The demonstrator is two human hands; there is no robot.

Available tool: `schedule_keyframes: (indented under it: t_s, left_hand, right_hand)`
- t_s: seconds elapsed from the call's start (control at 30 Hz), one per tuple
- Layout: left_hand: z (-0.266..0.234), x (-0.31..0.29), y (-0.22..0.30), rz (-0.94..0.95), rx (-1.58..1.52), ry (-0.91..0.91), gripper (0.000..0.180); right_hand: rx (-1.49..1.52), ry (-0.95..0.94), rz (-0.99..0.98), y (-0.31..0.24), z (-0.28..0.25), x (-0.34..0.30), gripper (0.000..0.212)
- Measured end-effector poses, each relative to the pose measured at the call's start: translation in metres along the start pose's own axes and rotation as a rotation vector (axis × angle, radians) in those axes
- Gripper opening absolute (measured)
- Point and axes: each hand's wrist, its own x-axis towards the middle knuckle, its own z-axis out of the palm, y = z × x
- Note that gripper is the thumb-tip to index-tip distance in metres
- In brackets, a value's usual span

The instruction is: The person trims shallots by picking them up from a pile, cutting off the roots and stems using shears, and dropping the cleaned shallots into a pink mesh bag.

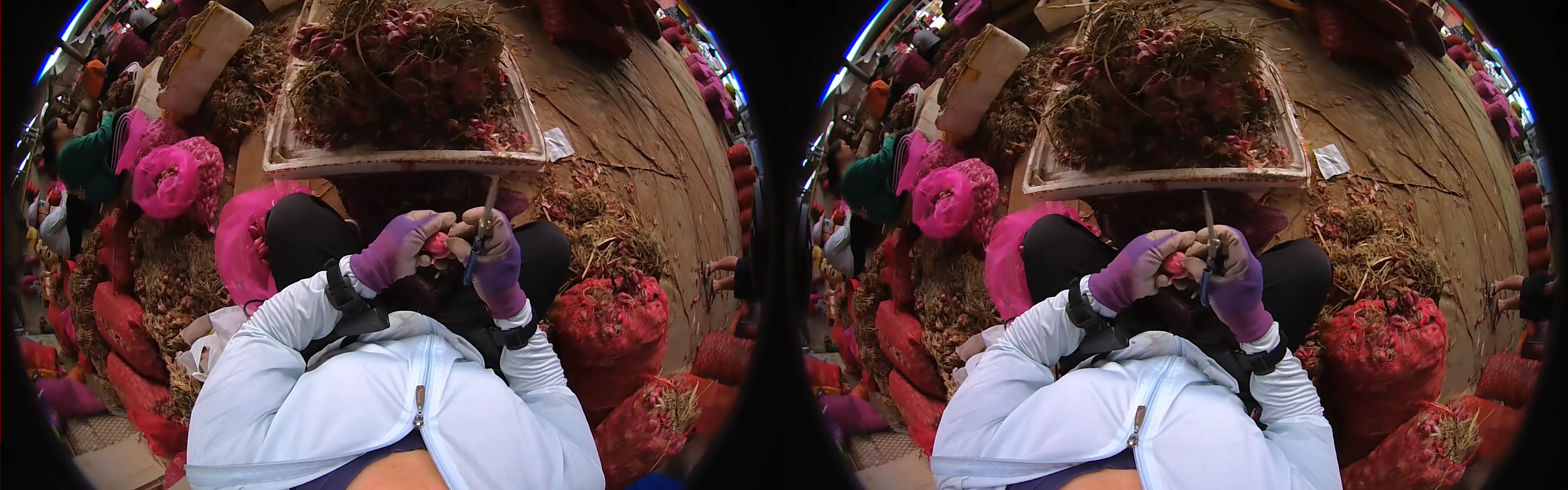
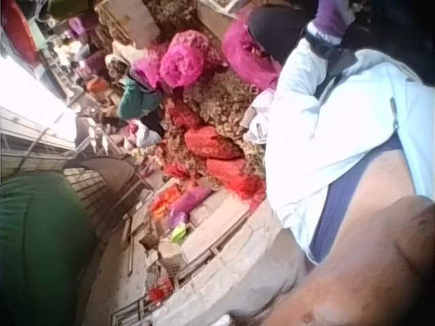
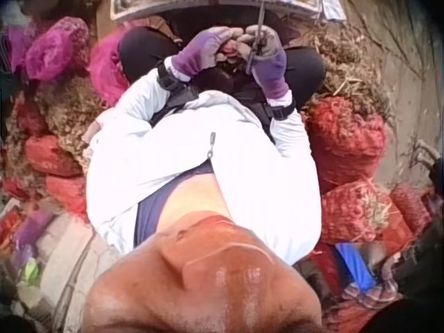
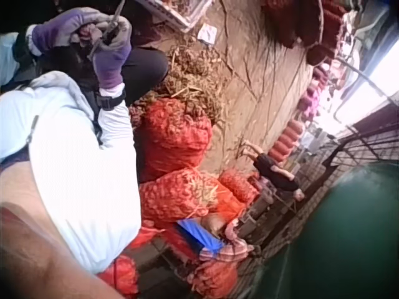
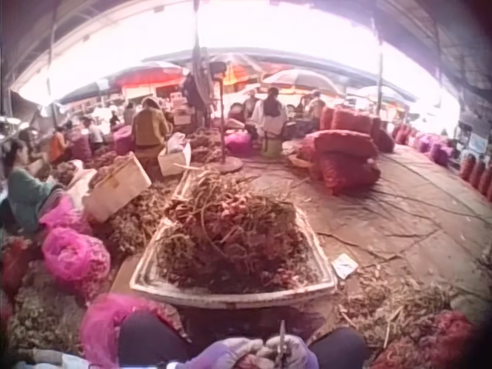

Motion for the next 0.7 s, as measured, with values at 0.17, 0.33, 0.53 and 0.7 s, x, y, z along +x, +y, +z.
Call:
schedule_keyframes:
  t_s: [0.17,0.33,0.53,0.7]
  left_hand:
    - [-0.021,0.016,0.031,0.099,-0.251,0.317,0.034]
    - [-0.009,0.015,0.034,0.166,-0.058,0.266,0.038]
    - [0.002,0.013,0.018,0.289,0.420,0.495,0.031]
    - [-0.015,0.025,-0.001,0.659,0.762,0.546,0.029]
  right_hand:
    - [-0.399,-0.129,-0.141,-0.002,-0.013,-0.017,0.040]
    - [-0.690,-0.050,-0.037,0.040,-0.020,-0.013,0.081]
    - [-0.785,-0.081,-0.104,0.041,-0.001,-0.013,0.068]
    - [-0.761,-0.017,-0.054,0.046,0.006,-0.012,0.057]
